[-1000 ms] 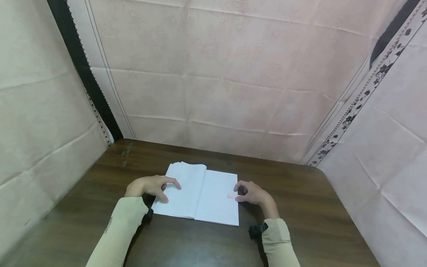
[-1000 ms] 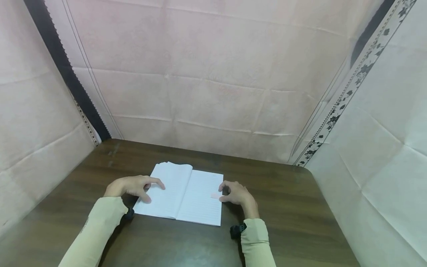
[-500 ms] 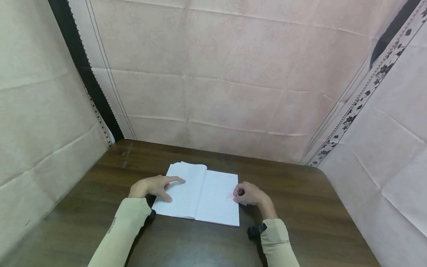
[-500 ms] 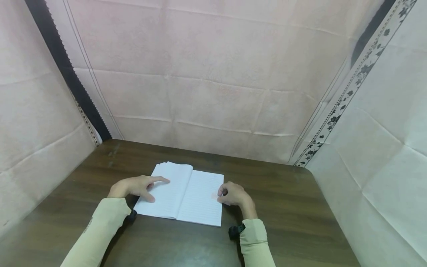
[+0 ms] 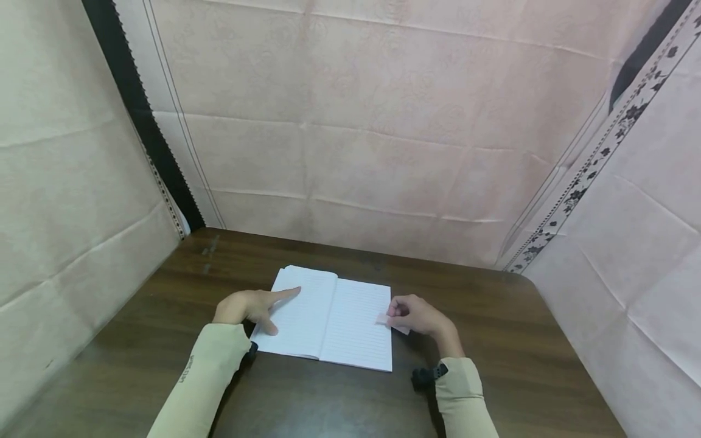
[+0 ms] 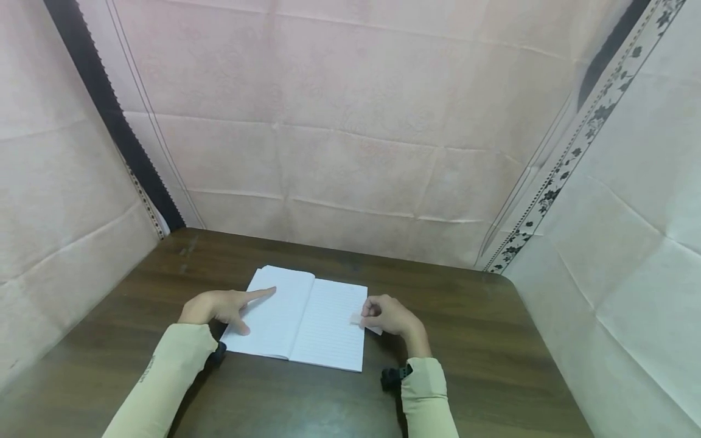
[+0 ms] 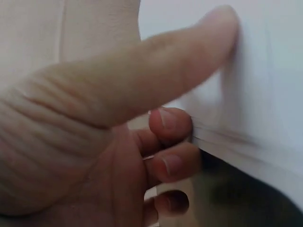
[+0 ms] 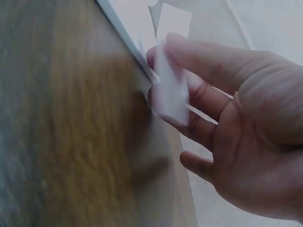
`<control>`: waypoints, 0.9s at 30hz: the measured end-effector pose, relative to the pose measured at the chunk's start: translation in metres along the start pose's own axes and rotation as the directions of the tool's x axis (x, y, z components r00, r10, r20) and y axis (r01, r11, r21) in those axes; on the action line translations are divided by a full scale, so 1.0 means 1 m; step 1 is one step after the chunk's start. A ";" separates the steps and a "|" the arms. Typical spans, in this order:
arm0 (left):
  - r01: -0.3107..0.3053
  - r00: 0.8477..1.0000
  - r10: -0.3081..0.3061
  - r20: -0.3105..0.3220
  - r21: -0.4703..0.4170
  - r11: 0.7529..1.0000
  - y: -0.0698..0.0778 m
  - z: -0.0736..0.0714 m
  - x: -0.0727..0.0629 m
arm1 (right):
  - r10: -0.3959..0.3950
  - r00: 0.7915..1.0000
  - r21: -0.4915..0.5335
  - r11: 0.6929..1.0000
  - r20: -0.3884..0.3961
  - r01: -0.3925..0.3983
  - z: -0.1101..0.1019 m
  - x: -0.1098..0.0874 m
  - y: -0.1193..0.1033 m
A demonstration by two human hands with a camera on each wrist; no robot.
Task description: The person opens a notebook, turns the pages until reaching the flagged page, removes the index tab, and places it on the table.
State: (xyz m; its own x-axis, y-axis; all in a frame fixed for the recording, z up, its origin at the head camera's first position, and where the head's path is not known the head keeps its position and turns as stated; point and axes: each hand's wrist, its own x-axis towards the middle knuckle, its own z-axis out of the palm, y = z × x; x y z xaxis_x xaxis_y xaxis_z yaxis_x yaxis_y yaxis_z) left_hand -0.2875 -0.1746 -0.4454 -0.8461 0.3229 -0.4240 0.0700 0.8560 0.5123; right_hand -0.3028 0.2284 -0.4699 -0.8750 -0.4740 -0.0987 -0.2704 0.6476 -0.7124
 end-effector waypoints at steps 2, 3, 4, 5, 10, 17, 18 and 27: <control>0.014 1.000 -0.014 0.005 0.012 1.000 0.000 -0.001 0.000 | -0.005 1.000 0.002 1.000 -0.009 0.005 -0.001 0.000 0.004; 0.018 1.000 -0.018 0.008 0.021 1.000 0.000 -0.001 0.000 | -0.005 1.000 0.003 1.000 -0.016 0.005 -0.002 0.000 0.006; 0.021 1.000 -0.021 0.009 0.027 0.999 0.000 -0.001 0.000 | -0.002 1.000 0.000 1.000 -0.026 0.002 -0.003 0.000 0.007; 0.023 1.000 -0.023 0.010 0.027 0.999 0.000 -0.002 0.000 | 0.000 0.999 -0.004 1.000 -0.038 0.000 -0.004 -0.001 0.009; -0.003 1.000 0.003 0.020 0.014 1.000 -0.005 -0.003 0.002 | 0.040 0.994 -0.044 0.998 -0.102 -0.045 -0.010 -0.005 0.016; -0.054 0.998 0.054 0.025 -0.006 0.999 -0.008 -0.002 0.005 | 0.154 0.971 -0.064 0.984 -0.184 -0.168 -0.021 -0.015 0.025; -0.059 0.998 0.059 0.022 -0.002 0.998 -0.008 -0.002 0.006 | 0.169 0.967 -0.070 0.980 -0.189 -0.185 -0.022 -0.016 0.026; -0.052 0.999 0.053 -0.009 0.029 0.998 -0.004 -0.002 0.004 | 0.231 0.952 -0.075 0.965 -0.202 -0.250 -0.025 -0.022 0.034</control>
State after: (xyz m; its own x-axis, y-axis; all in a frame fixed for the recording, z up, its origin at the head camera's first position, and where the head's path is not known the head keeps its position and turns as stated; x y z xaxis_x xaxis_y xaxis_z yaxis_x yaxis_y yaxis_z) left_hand -0.2920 -0.1770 -0.4477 -0.8461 0.3638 -0.3896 0.1292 0.8491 0.5123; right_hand -0.3022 0.2754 -0.4745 -0.9764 -0.1809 -0.1180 -0.0722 0.7882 -0.6112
